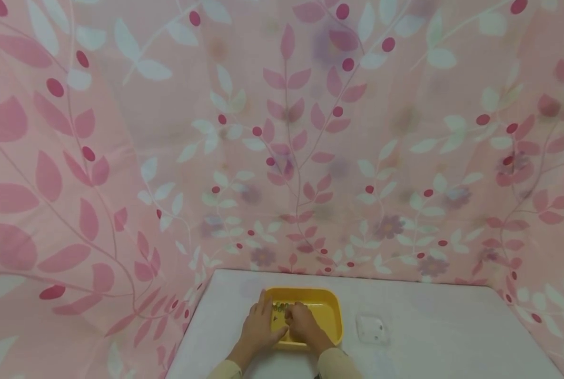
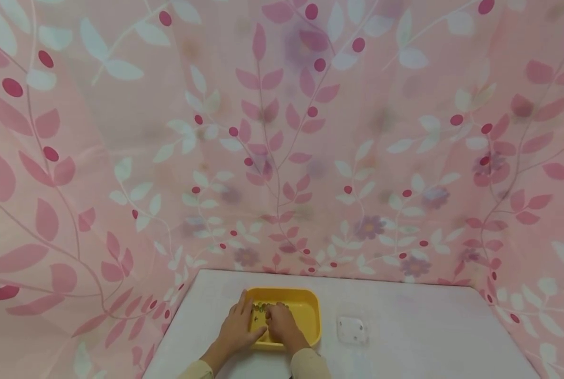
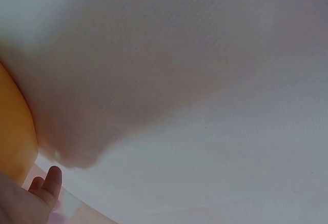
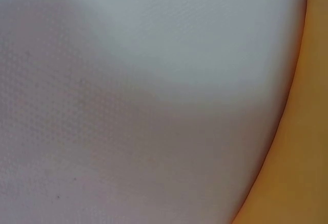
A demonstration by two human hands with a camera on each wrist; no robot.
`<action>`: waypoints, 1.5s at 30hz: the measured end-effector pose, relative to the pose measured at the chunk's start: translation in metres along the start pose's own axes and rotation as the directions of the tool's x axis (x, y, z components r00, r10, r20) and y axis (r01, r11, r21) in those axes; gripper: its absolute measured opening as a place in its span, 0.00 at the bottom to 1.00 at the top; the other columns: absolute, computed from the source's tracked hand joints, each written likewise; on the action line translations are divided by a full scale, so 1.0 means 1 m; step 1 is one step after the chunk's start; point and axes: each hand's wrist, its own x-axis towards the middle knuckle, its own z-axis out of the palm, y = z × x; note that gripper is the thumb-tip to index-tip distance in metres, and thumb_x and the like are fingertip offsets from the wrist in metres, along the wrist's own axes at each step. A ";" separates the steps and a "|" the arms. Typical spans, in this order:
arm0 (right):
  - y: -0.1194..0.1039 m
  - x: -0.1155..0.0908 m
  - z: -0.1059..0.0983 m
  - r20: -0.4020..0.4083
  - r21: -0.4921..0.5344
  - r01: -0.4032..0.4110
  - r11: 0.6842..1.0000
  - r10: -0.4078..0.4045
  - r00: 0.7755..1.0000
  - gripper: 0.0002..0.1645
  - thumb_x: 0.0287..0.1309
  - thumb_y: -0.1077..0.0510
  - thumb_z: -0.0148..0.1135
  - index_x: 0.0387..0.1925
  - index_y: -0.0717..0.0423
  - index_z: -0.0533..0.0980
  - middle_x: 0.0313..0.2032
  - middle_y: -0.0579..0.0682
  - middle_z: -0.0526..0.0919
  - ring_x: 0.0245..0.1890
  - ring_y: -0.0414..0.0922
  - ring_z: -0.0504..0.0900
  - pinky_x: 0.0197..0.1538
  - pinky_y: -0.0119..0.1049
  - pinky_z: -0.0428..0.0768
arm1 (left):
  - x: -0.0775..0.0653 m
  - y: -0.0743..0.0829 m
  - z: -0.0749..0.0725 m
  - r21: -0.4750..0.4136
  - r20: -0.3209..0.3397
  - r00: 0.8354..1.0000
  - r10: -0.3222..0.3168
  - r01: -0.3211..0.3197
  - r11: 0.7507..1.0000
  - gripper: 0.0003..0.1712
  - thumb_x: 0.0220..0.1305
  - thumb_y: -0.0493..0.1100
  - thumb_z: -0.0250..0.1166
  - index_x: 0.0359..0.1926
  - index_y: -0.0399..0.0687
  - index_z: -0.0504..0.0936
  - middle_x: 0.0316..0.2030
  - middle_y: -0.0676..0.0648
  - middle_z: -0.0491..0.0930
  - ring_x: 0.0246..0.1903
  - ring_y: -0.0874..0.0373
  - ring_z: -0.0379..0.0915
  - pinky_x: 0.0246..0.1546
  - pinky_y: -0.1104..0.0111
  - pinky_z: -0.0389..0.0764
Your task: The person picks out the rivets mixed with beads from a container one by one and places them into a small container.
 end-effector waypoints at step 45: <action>-0.002 -0.001 -0.022 -0.040 0.541 -0.105 0.834 0.151 0.988 0.09 0.60 0.58 0.69 0.38 0.60 0.86 0.35 0.48 0.88 0.33 0.41 0.78 0.35 0.31 0.78 | 0.001 0.000 0.002 -0.009 0.018 0.999 -0.030 0.030 0.999 0.62 0.53 0.77 0.61 0.71 0.32 0.63 0.76 0.33 0.50 0.59 0.34 0.68 0.47 0.44 0.80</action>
